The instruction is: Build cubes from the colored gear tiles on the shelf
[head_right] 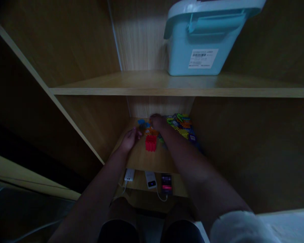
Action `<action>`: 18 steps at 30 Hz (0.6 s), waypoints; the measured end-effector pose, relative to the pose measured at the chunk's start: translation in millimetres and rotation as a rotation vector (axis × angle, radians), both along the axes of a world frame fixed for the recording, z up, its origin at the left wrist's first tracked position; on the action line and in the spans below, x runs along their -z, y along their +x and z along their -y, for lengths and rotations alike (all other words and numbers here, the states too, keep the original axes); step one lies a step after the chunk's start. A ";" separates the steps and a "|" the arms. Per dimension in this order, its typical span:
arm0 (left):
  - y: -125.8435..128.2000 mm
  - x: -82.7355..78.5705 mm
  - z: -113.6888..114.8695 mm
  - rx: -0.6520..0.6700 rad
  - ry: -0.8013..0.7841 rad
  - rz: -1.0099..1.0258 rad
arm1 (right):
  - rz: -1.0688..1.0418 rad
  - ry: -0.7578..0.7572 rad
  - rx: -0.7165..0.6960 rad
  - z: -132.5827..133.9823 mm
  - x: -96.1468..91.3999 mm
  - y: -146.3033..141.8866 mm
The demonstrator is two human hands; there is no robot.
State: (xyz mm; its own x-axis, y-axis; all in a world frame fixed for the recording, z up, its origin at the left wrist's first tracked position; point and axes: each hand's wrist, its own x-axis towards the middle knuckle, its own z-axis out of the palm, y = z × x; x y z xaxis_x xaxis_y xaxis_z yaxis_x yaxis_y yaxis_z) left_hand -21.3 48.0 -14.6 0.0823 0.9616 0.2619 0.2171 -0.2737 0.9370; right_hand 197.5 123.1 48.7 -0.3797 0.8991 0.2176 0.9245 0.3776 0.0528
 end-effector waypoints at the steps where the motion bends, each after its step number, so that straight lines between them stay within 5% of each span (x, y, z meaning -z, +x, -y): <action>1: 0.0 0.5 -0.4 0.011 0.002 -0.002 | 0.014 -0.013 0.007 -5.8 0.9 -5.3; 5: 0.7 4.0 -3.3 0.016 0.005 0.004 | 0.074 -0.048 0.042 -25.2 4.1 -12.0; 13: 4.2 1.0 0.3 0.037 -0.005 -0.026 | 0.124 0.014 0.089 -44.1 -14.0 22.2; 18: 6.1 -4.1 3.8 0.031 -0.025 -0.058 | 0.195 -0.019 -0.155 -47.1 -3.8 25.3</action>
